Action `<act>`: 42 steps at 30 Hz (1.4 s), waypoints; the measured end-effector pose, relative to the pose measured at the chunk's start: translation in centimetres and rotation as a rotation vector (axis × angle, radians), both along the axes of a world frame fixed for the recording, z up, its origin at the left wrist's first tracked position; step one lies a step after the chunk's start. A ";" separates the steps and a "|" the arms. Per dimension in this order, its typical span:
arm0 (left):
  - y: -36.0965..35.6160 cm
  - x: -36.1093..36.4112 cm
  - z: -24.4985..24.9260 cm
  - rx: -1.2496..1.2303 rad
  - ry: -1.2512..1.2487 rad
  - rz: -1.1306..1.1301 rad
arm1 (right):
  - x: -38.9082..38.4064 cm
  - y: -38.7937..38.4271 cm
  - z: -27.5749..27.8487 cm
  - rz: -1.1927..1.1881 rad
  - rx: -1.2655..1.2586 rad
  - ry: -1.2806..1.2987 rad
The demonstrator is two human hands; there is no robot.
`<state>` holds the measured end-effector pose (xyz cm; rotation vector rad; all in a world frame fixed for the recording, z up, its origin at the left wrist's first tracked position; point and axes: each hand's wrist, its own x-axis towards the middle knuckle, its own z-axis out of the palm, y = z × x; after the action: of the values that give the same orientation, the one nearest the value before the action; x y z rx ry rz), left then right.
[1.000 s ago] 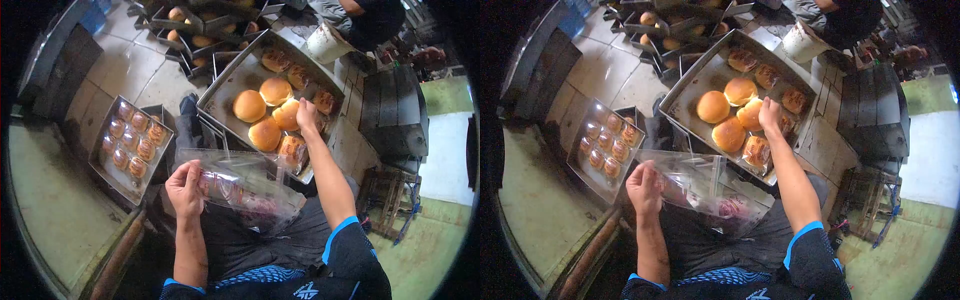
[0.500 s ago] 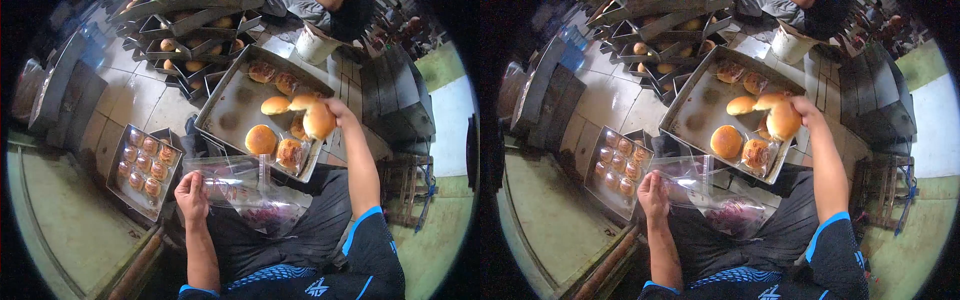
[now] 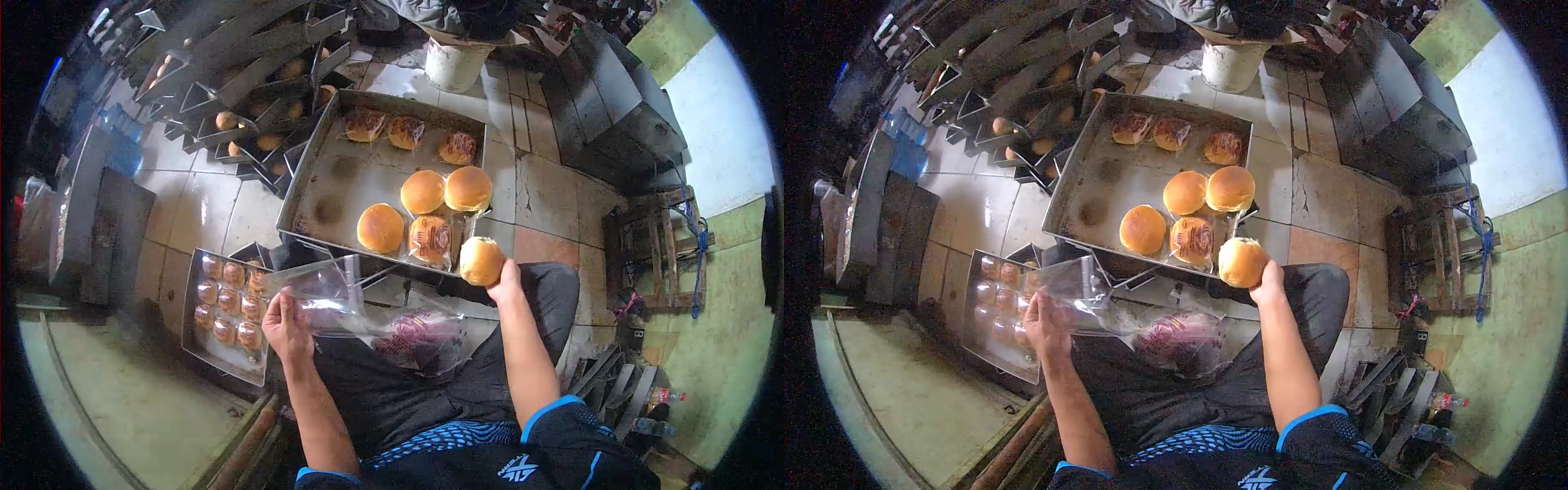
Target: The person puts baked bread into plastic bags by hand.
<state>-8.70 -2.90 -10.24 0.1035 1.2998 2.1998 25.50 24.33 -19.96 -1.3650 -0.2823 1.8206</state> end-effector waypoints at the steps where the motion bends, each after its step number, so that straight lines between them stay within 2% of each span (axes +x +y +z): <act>1: -0.2 0.1 0.3 -0.009 0.010 -0.035 | -0.1 -1.1 1.3 -0.010 0.030 -0.021; 3: -0.2 0.3 0.9 -0.029 0.030 -0.102 | 0.1 -3.1 5.6 -0.026 0.089 -0.062; 4: 0.0 0.5 0.8 -0.143 0.111 -0.084 | -0.4 -4.3 8.0 0.011 0.119 -0.008; 7: 1.1 1.9 3.2 -0.303 0.177 -0.101 | -2.6 -8.5 15.7 0.325 0.121 0.327; 8: 1.5 2.5 3.8 -0.429 0.297 -0.112 | -3.6 -9.6 16.3 0.448 0.207 0.385; 9: 1.9 3.5 4.8 -0.484 0.273 -0.166 | -4.6 -10.6 16.8 0.572 0.294 0.445; 11: 1.8 4.3 2.6 -0.448 0.396 -0.177 | -5.8 -11.6 18.1 0.775 0.253 0.377; 12: 1.5 5.0 4.2 -0.499 0.535 -0.148 | -6.0 -11.8 18.1 0.821 0.264 0.353; 13: 0.7 4.9 4.5 -0.475 0.519 -0.109 | -6.0 -12.0 18.0 0.864 0.275 0.328; 15: -1.2 4.5 4.4 -0.420 0.482 -0.035 | -5.0 -12.2 19.2 0.803 0.237 0.416; 16: -2.1 4.1 4.3 -0.487 0.439 -0.019 | -4.6 -12.4 19.8 0.775 0.213 0.453; 19: -2.2 5.1 4.9 -0.497 0.479 -0.020 | -5.2 -13.2 20.7 0.796 0.299 0.467; 23: -2.0 6.1 6.9 -0.444 0.437 0.013 | -5.0 -13.5 18.8 0.902 0.237 0.426; 26: -3.7 4.6 6.6 -0.600 0.461 0.027 | -3.3 -12.6 21.9 1.003 0.234 0.511; 27: -3.6 5.0 7.0 -0.570 0.465 -0.024 | -3.0 -12.7 22.3 1.033 0.227 0.559; 28: -3.4 5.4 7.7 -0.540 0.472 -0.077 | -3.1 -12.7 21.9 1.070 0.308 0.520; 30: -2.9 6.6 9.0 -0.469 0.471 -0.178 | -3.6 -12.8 21.6 1.068 0.307 0.464; 32: -2.7 6.8 8.9 -0.448 0.535 -0.101 | -3.6 -12.4 21.2 1.076 0.275 0.406; 34: -2.4 7.3 9.4 -0.419 0.511 -0.066 | -3.7 -12.4 22.0 1.072 0.293 0.476; 35: -1.9 7.7 9.6 -0.410 0.583 -0.092 | -3.7 -12.6 22.3 1.072 0.294 0.512; 37: -0.3 8.8 9.8 -0.400 0.720 -0.143 | -4.8 -13.7 22.8 1.078 0.439 0.356; 38: 0.4 9.3 9.5 -0.397 0.853 -0.064 | -5.6 -14.4 23.2 1.079 0.515 0.279; 39: 0.5 9.1 8.8 -0.345 0.722 -0.097 | -6.2 -15.1 24.5 1.104 0.803 0.091; 41: 1.4 10.8 12.6 0.129 0.034 -0.308 | -7.1 -16.6 26.5 1.116 1.310 -0.228; 42: 1.7 11.4 14.1 0.158 0.041 -0.311 | -7.5 -17.2 26.7 1.090 1.530 -0.361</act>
<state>2.75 -1.19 3.88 0.3872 1.0493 2.0360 17.99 7.10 6.76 -0.2820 -2.3392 1.2388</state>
